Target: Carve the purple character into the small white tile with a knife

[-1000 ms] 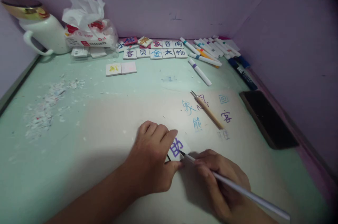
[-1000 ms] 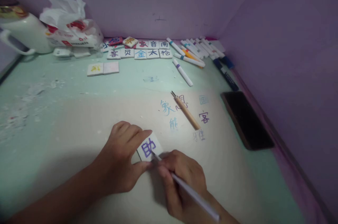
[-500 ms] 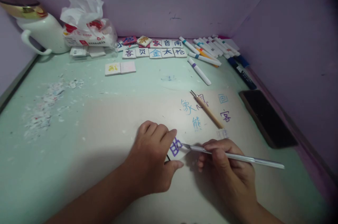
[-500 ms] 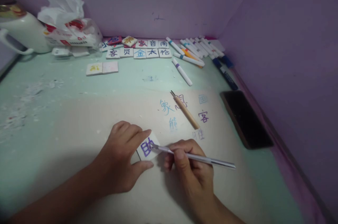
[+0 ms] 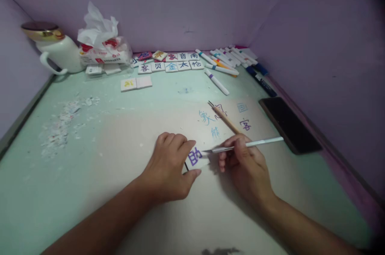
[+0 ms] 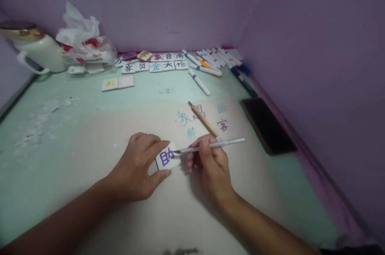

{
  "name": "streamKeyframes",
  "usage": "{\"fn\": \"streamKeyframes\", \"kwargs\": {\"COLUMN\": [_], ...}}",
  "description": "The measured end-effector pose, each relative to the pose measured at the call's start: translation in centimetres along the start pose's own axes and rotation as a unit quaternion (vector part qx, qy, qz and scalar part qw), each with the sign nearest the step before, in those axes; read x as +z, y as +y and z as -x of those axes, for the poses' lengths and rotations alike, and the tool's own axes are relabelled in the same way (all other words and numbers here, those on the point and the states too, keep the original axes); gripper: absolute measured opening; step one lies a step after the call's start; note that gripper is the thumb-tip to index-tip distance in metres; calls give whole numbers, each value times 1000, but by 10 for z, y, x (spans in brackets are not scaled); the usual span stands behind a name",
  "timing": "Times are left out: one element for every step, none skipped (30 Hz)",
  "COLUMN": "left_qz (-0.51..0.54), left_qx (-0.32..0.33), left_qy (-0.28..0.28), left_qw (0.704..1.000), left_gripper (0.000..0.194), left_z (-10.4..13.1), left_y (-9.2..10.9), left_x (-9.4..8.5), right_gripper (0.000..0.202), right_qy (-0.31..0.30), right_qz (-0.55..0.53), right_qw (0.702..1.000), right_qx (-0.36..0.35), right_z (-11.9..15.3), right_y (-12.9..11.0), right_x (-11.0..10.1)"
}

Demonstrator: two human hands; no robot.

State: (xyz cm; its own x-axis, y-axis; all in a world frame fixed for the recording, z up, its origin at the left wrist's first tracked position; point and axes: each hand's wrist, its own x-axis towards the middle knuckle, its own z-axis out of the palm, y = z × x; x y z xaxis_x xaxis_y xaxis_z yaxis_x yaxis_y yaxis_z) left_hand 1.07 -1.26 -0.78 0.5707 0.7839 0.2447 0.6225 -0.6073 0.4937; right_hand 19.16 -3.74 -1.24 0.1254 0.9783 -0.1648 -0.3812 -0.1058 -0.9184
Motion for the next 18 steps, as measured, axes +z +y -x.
{"fn": "streamKeyframes", "kwargs": {"left_qz": [-1, -3, -6, -11, -16, -22, -27, -31, -35, -38, -42, -46, -50, -54, -58, -63, -67, -72], "left_qx": [1, 3, 6, 8, 10, 12, 12, 10, 8, 5, 4, 3, 3, 4, 5, 6, 7, 7], "left_qy": [0, 1, 1, 1, 2, 2, 0, -4, -9, -13, -15, -17, -17, -15, -15, -15, -16, -18], "left_qw": [1000, 1000, 1000, 1000, 1000, 1000, 1000, 999, 999, 999, 999, 999, 999, 998, 998, 998, 998, 997], "left_gripper": [38, 39, 39, 39, 40, 40, 40, 40, 40, 40, 40, 40, 41, 41, 42, 42, 43, 43], "left_z": [0, 0, 0, 1, 1, 1, 1, 0, 0, 1, 1, 1, 1, 1, 1, 1, 1, 0], "left_y": [0, -1, -1, -1, -1, -1, -1, -1, -1, -1, -1, -1, -1, -1, -2, -2, -2, -1], "left_x": [0, 0, 0, 0, 0, 0, 0, 0, 0, 0, 0, 0, 0, 0, 0, -1, -1, -1], "right_gripper": [31, 31, 32, 32, 33, 34, 34, 35, 36, 36, 37, 37, 38, 38, 38, 39, 39, 39], "right_qy": [7, 13, 17, 21, 21, 20, 17, 13, 8, 4, -1, -4, -8, -12, -15, -18, -21, -23], "right_qz": [-8, -15, -21, -26, -30, -32, -33, -32, -31, -29, -26, -22, -19, -17, -15, -14, -13, -11], "right_qw": [1000, 1000, 1000, 999, 999, 999, 999, 999, 999, 1000, 1000, 1000, 1000, 1000, 1000, 1000, 999, 999], "right_qx": [5, 6, 6, 4, 1, -2, -5, -7, -9, -10, -11, -11, -11, -13, -15, -17, -20, -23], "right_z": [-2, -4, -6, -8, -9, -10, -11, -11, -12, -12, -12, -12, -13, -13, -14, -14, -15, -15], "right_y": [-1, -1, -2, -2, -2, -2, -1, -1, -1, -1, -1, -1, -1, -1, 0, 0, 0, 0], "right_x": [0, 0, 0, 0, 0, 0, 0, 0, 0, 0, 0, 0, 0, 0, 0, 0, 0, 0]}}
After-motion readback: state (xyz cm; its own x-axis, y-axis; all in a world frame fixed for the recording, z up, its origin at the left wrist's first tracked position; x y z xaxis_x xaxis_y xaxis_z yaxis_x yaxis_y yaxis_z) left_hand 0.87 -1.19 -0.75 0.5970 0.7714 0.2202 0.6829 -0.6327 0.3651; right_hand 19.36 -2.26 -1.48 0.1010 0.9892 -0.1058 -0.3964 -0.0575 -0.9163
